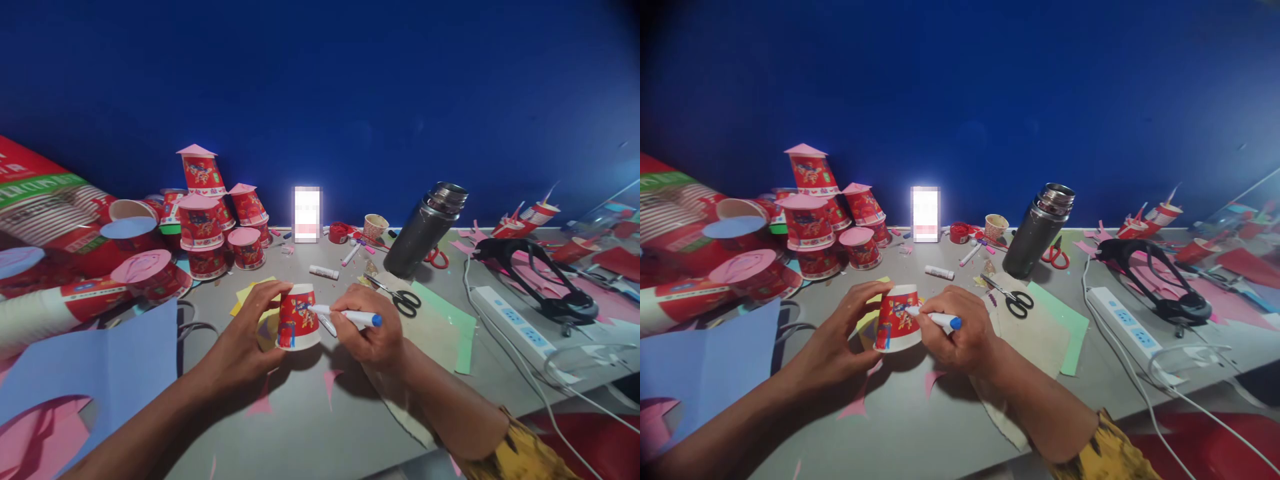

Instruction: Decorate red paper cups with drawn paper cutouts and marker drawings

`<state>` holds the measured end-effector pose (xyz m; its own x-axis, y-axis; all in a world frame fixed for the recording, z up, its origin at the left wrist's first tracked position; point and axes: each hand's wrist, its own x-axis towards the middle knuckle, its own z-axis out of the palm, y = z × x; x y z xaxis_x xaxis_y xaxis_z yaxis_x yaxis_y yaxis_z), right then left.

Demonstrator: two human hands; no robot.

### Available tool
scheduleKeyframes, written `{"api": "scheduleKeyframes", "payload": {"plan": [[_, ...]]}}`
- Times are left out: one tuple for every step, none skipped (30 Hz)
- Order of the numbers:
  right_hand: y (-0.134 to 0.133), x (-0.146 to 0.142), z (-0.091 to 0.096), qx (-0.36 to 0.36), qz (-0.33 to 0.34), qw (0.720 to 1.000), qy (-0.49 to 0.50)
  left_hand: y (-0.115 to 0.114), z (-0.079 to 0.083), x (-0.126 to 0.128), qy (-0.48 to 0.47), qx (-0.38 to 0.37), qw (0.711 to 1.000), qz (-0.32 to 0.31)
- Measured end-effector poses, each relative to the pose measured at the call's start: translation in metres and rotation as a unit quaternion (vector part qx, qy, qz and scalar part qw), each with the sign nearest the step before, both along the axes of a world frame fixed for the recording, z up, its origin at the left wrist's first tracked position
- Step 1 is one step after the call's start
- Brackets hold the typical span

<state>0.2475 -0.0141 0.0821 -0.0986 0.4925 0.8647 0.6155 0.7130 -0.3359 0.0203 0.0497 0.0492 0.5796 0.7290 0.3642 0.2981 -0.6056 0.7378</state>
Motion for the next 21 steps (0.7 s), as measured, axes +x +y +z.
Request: {"api": "scheduleKeyframes", "payload": {"plan": [[0.0001,0.001,0.0004,-0.003,-0.006,1.0,0.006,0.0001,-0.0005,-0.0004,0.001,0.0,1.0,-0.001],[0.0002,0.0019,0.0008,-0.005,-0.012,1.0,0.014,0.0003,-0.0008,-0.0006,0.002,0.001,1.0,-0.004],[0.0001,0.0025,0.0012,-0.005,-0.014,1.0,0.021,0.0004,-0.0011,-0.0006,0.004,0.004,1.0,-0.006],[0.0,0.0028,0.0014,-0.003,-0.015,1.0,0.026,0.0006,-0.0013,-0.0005,0.005,0.01,1.0,-0.006],[-0.0002,0.0027,0.0015,0.001,-0.015,0.999,0.028,0.0008,-0.0015,-0.0002,0.006,0.021,1.0,-0.005],[-0.0003,0.0022,0.0013,0.004,-0.013,1.0,0.027,0.0009,-0.0019,0.0002,0.007,0.034,0.999,-0.004],[-0.0003,0.0014,0.001,0.006,-0.01,1.0,0.025,0.001,-0.0024,0.0005,0.007,0.047,0.999,-0.004],[-0.0003,0.0005,0.0004,0.008,-0.006,1.0,0.021,0.001,-0.003,0.0008,0.008,0.057,0.998,-0.004],[0.0,-0.0006,-0.0003,0.007,-0.001,1.0,0.016,0.0009,-0.0037,0.0011,0.011,0.061,0.998,-0.006],[0.0003,-0.0015,-0.0012,0.007,0.004,1.0,0.012,0.0008,-0.0043,0.0012,0.016,0.061,0.998,-0.009],[0.0008,-0.0024,-0.0021,0.009,0.01,1.0,0.01,0.0007,-0.0049,0.0014,0.02,0.059,0.998,-0.013],[0.0012,-0.003,-0.003,0.011,0.015,1.0,0.007,0.0005,-0.0054,0.0015,0.023,0.059,0.998,-0.015],[0.0017,-0.0034,-0.0038,0.012,0.019,1.0,0.002,0.0004,-0.0057,0.0016,0.024,0.061,0.998,-0.018],[0.002,-0.0036,-0.0043,0.012,0.022,1.0,-0.003,0.0003,-0.0059,0.0018,0.023,0.064,0.997,-0.022],[0.0022,-0.0036,-0.0046,0.012,0.022,1.0,-0.007,0.0003,-0.0059,0.0019,0.02,0.069,0.997,-0.025],[0.0023,-0.0034,-0.0047,0.012,0.02,1.0,-0.012,0.0002,-0.0058,0.0022,0.017,0.07,0.997,-0.027],[0.0021,-0.003,-0.0044,0.011,0.017,1.0,-0.016,0.0,-0.0055,0.0024,0.013,0.069,0.997,-0.027],[0.0019,-0.0025,-0.0039,0.011,0.012,1.0,-0.019,-0.0002,-0.005,0.0027,0.01,0.066,0.997,-0.028],[0.0015,-0.0019,-0.0033,0.013,0.006,1.0,-0.021,-0.0005,-0.0045,0.0029,0.007,0.061,0.998,-0.029],[0.0012,-0.0013,-0.0025,0.014,0.0,1.0,-0.021,-0.0009,-0.0039,0.0032,0.004,0.056,0.998,-0.03],[0.0008,-0.0005,-0.0017,0.014,-0.006,1.0,-0.022,-0.0014,-0.0033,0.0034,0.003,0.05,0.998,-0.031]]}}
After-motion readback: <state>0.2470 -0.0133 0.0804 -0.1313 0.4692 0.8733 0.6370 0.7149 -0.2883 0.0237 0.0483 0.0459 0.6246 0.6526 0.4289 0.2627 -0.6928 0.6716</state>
